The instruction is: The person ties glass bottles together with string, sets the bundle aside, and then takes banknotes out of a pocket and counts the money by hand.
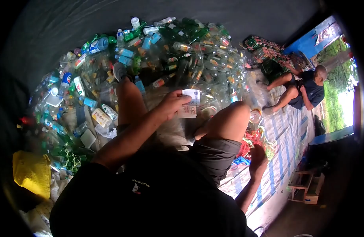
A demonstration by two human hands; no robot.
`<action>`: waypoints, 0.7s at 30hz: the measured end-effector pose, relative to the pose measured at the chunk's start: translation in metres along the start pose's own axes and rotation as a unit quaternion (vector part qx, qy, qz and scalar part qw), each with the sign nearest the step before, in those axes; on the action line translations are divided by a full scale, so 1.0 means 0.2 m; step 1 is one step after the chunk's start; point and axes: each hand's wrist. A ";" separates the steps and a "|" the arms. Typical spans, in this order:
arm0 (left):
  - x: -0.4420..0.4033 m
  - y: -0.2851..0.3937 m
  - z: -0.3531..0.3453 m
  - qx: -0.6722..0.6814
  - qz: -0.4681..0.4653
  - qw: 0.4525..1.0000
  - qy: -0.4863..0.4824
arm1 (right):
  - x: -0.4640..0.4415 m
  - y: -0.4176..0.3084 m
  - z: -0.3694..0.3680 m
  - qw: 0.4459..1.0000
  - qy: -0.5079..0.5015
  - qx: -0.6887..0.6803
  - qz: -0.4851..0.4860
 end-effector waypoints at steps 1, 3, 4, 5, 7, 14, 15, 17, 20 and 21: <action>0.00 0.01 -0.02 -0.005 0.003 1.000 0.003 | -0.04 -0.08 -0.01 0.987 0.024 0.156 0.026; 0.00 0.02 -0.05 -0.025 -0.003 1.000 0.016 | -0.10 -0.11 -0.12 0.992 0.086 -0.078 0.039; -0.02 0.01 -0.06 -0.029 -0.001 0.999 0.018 | -0.13 -0.18 -0.16 0.993 0.070 -0.092 0.024; -0.03 0.00 -0.07 -0.043 -0.003 0.999 0.031 | -0.15 -0.28 -0.19 0.992 0.020 -0.122 0.010; -0.05 -0.02 -0.10 -0.062 -0.004 0.997 0.045 | -0.22 -0.24 -0.36 0.986 -0.043 -0.158 0.009; -0.13 -0.10 -0.23 -0.227 -0.086 0.970 0.017 | -0.43 -0.48 -0.85 0.940 -0.295 -0.170 0.003; -0.14 -0.09 -0.23 -0.261 -0.097 0.960 0.017 | -0.45 -0.50 -0.86 0.942 -0.314 -0.113 -0.021; -0.18 -0.09 -0.20 -0.277 -0.098 0.955 0.047 | -0.47 -0.37 -0.96 0.932 -0.308 -0.192 -0.017; -0.20 -0.10 -0.24 -0.256 -0.089 0.958 0.095 | -0.50 -0.22 -1.02 0.882 -0.314 -0.337 -0.098; -0.21 -0.12 -0.25 -0.222 -0.083 0.965 0.114 | -0.50 -0.21 -1.01 0.882 -0.313 -0.332 -0.113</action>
Point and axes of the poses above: each hand's wrist, its own x-axis away from the middle knuckle, its own z-axis out of the back of the hand, y = z × x, and after that the axes turned 10 degrees about x, right-handed
